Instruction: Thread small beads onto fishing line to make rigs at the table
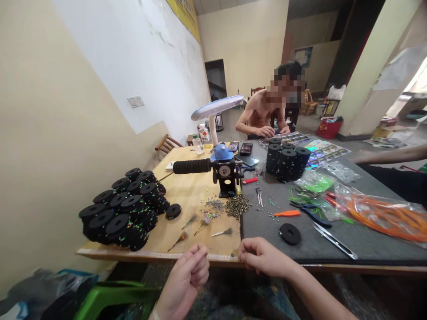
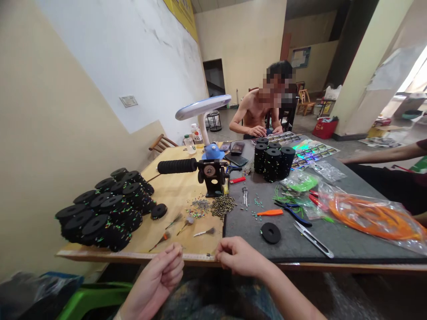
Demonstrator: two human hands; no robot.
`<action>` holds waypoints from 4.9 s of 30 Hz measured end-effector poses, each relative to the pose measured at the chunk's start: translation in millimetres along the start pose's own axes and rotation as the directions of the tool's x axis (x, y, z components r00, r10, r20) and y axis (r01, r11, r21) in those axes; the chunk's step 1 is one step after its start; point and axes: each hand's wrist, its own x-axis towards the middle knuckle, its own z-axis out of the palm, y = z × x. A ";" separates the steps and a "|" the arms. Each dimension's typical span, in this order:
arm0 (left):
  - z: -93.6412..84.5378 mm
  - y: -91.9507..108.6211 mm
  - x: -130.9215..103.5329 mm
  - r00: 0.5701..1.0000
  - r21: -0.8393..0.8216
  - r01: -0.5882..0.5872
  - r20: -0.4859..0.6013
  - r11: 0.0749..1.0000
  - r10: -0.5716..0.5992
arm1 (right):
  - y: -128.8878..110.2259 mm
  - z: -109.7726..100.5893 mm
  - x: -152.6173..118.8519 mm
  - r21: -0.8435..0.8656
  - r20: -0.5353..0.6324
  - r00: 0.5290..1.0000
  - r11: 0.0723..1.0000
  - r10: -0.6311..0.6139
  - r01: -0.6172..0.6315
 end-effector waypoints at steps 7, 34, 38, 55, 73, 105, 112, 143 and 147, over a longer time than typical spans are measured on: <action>12.0 10.2 -0.2 0.999 0.056 -0.023 0.030 0.998 0.021 | -0.9 -5.7 -3.2 0.087 0.012 1.000 0.996 -0.011 0.010; 15.7 13.3 4.6 0.999 0.047 -0.038 0.024 0.998 0.037 | 0.6 -5.3 -2.0 0.158 0.008 0.995 0.983 -0.095 0.093; 13.0 11.3 5.7 0.999 0.062 -0.039 0.023 0.997 0.038 | 1.7 -3.1 -0.9 0.089 -0.033 0.992 0.989 -0.119 0.122; 27.2 7.0 4.2 0.995 0.406 -0.046 0.104 0.913 0.004 | -35.6 4.5 -12.1 -0.321 -0.172 0.875 0.865 -0.453 0.385; 28.2 2.2 8.5 0.992 0.600 -0.112 0.120 0.792 0.050 | -28.1 25.8 9.2 0.115 -0.097 0.978 0.974 -0.186 0.196; 17.9 9.7 8.2 0.991 0.392 -0.032 0.129 0.920 -0.020 | -19.5 15.0 2.8 -0.038 -0.121 0.962 0.969 -0.245 0.243; 16.2 8.5 7.4 0.990 0.389 -0.038 0.137 0.920 -0.018 | -16.4 12.8 2.0 0.009 -0.092 0.967 0.971 -0.237 0.239; 9.9 1.5 16.5 0.989 0.664 -0.146 0.122 0.734 0.086 | -22.1 18.5 6.8 0.130 0.052 0.982 0.976 -0.182 0.174; 6.4 4.7 17.3 0.991 0.604 -0.129 0.117 0.787 0.073 | -19.2 16.9 6.7 0.174 0.074 0.983 0.973 -0.165 0.150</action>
